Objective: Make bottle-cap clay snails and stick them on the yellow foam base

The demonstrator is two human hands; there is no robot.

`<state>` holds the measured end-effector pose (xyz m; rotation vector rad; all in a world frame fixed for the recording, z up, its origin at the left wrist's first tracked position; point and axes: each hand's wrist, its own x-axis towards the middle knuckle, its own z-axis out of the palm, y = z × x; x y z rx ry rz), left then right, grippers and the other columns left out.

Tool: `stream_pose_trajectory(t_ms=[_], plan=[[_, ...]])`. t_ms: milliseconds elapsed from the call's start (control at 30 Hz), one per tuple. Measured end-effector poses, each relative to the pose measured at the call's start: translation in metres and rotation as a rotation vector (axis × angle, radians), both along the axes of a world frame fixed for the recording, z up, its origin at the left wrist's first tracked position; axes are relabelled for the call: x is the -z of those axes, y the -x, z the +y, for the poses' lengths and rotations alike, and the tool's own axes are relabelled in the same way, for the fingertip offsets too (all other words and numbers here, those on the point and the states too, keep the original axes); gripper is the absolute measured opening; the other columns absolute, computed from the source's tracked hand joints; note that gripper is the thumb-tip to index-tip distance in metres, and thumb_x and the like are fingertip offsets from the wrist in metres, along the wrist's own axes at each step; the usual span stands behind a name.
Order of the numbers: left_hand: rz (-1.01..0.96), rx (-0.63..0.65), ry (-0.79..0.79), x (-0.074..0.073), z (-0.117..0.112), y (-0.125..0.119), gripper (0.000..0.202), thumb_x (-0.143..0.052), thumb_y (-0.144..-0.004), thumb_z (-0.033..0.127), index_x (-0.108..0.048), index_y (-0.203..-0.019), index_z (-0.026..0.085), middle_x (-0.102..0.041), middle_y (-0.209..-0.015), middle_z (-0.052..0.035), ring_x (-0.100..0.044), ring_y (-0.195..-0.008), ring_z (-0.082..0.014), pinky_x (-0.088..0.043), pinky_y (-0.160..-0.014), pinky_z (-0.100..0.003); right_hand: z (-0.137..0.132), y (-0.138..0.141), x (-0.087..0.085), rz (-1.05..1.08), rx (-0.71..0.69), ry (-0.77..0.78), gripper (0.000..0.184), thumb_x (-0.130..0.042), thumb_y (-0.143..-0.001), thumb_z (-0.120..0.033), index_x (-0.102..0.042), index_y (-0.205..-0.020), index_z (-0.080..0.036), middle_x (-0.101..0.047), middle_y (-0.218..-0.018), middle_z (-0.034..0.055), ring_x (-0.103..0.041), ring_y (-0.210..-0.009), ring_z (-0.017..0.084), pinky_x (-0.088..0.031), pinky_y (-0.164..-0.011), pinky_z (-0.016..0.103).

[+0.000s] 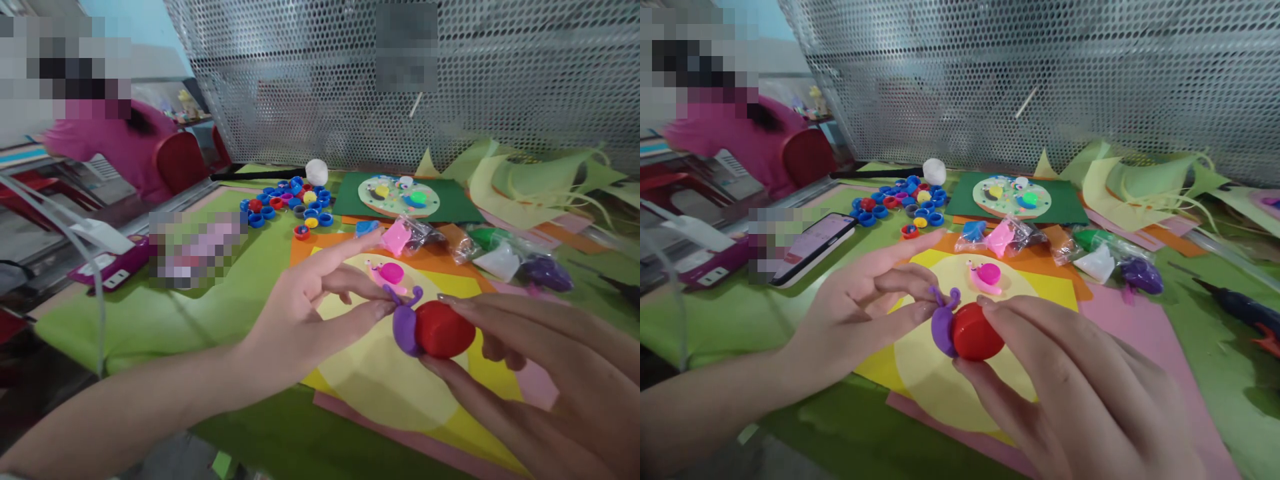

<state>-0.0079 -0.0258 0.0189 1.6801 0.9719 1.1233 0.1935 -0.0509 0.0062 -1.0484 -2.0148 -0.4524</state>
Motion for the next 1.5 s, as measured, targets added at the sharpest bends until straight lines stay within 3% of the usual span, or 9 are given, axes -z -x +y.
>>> stream_pose_trajectory(t_ms=[233, 400, 600, 700, 833, 1000, 1167, 1300, 1500], plan=[[0.009, -0.026, -0.030, 0.0004, -0.0009, -0.0004, 0.053, -0.062, -0.078, 0.017, -0.046, -0.128, 0.023, -0.072, -0.085, 0.0014, -0.064, -0.088, -0.0129, -0.048, -0.085, -0.023, -0.0003, -0.0006, -0.0010, 0.004, 0.001, 0.039, 0.014, -0.052, -0.087, -0.034, -0.054, -0.099, -0.026, -0.064, -0.082, 0.0000, -0.063, -0.067, 0.016, -0.053, -0.066, 0.028], [0.038, -0.063, -0.023, -0.0018, -0.0035, -0.0006, 0.055, -0.063, -0.077, 0.018, -0.046, -0.128, 0.024, -0.072, -0.081, 0.0015, -0.063, -0.092, -0.0165, -0.048, -0.088, -0.029, 0.0015, -0.0025, -0.0066, 0.014, -0.052, 0.037, 0.012, -0.046, -0.091, -0.028, -0.053, -0.099, -0.023, -0.063, -0.085, 0.0015, -0.062, -0.070, 0.014, -0.051, -0.071, 0.021], [0.053, -0.065, -0.231, -0.0011, -0.0071, -0.0013, 0.059, -0.063, -0.074, 0.011, -0.046, -0.127, 0.027, -0.072, -0.085, 0.0014, -0.063, -0.084, -0.0175, -0.046, -0.087, -0.034, 0.0010, -0.0030, -0.0046, -0.034, -0.138, 0.069, 0.014, -0.050, -0.089, -0.023, -0.054, -0.102, -0.019, -0.062, -0.091, 0.0032, -0.060, -0.080, 0.013, -0.047, -0.077, 0.022], [0.098, -0.085, -0.338, 0.0013, -0.0068, -0.0016, 0.061, -0.067, -0.071, 0.013, -0.047, -0.127, 0.029, -0.071, -0.084, 0.0015, -0.062, -0.081, -0.0180, -0.046, -0.086, -0.035, 0.0001, -0.0036, -0.0034, -0.063, -0.179, 0.044, 0.023, -0.059, -0.084, -0.017, -0.055, -0.106, -0.015, -0.065, -0.095, 0.0051, -0.061, -0.085, 0.016, -0.048, -0.076, 0.026], [0.195, -0.115, -0.402, -0.0001, -0.0051, -0.0032, 0.056, -0.066, -0.073, 0.016, -0.048, -0.125, 0.029, -0.071, -0.079, 0.0015, -0.062, -0.075, -0.0179, -0.046, -0.082, -0.035, 0.0009, -0.0035, -0.0045, -0.118, -0.172, 0.016, 0.018, -0.056, -0.086, -0.018, -0.058, -0.102, -0.012, -0.067, -0.093, 0.0068, -0.064, -0.082, 0.018, -0.049, -0.071, 0.030], [0.322, -0.117, -0.491, -0.0005, -0.0057, -0.0011, 0.067, -0.063, -0.075, 0.015, -0.036, -0.134, 0.026, -0.070, -0.078, 0.0013, -0.061, -0.084, -0.0205, -0.041, -0.090, -0.037, 0.0040, -0.0015, -0.0049, -0.172, -0.162, -0.051, 0.012, -0.059, -0.084, -0.017, -0.063, -0.093, -0.010, -0.070, -0.086, 0.0071, -0.066, -0.075, 0.020, -0.050, -0.067, 0.033], [0.352, -0.125, -0.537, 0.0014, -0.0085, 0.0016, 0.073, -0.063, -0.074, 0.017, -0.029, -0.137, 0.029, -0.070, -0.086, -0.0001, -0.059, -0.086, -0.0233, -0.040, -0.088, -0.038, 0.0042, -0.0028, -0.0022, -0.197, -0.158, -0.037, 0.012, -0.059, -0.084, -0.015, -0.064, -0.093, -0.010, -0.070, -0.088, 0.0075, -0.066, -0.077, 0.021, -0.050, -0.071, 0.034], [0.336, -0.145, -0.507, -0.0012, -0.0078, 0.0016, 0.061, -0.063, -0.075, 0.018, -0.039, -0.130, 0.026, -0.070, -0.091, -0.0003, -0.059, -0.092, -0.0221, -0.037, -0.095, -0.037, 0.0030, -0.0030, -0.0040, -0.180, -0.169, -0.037, 0.011, -0.058, -0.084, -0.014, -0.064, -0.092, -0.010, -0.070, -0.089, 0.0081, -0.067, -0.077, 0.021, -0.051, -0.070, 0.033], [0.269, -0.119, -0.458, -0.0029, -0.0058, 0.0009, 0.028, -0.061, -0.077, 0.018, -0.058, -0.103, 0.027, -0.069, -0.087, 0.0012, -0.063, -0.084, -0.0181, -0.038, -0.099, -0.038, 0.0010, -0.0055, -0.0004, -0.136, -0.168, 0.009, 0.016, -0.053, -0.086, -0.017, -0.062, -0.098, -0.012, -0.069, -0.093, 0.0078, -0.066, -0.077, 0.019, -0.054, -0.062, 0.030]])
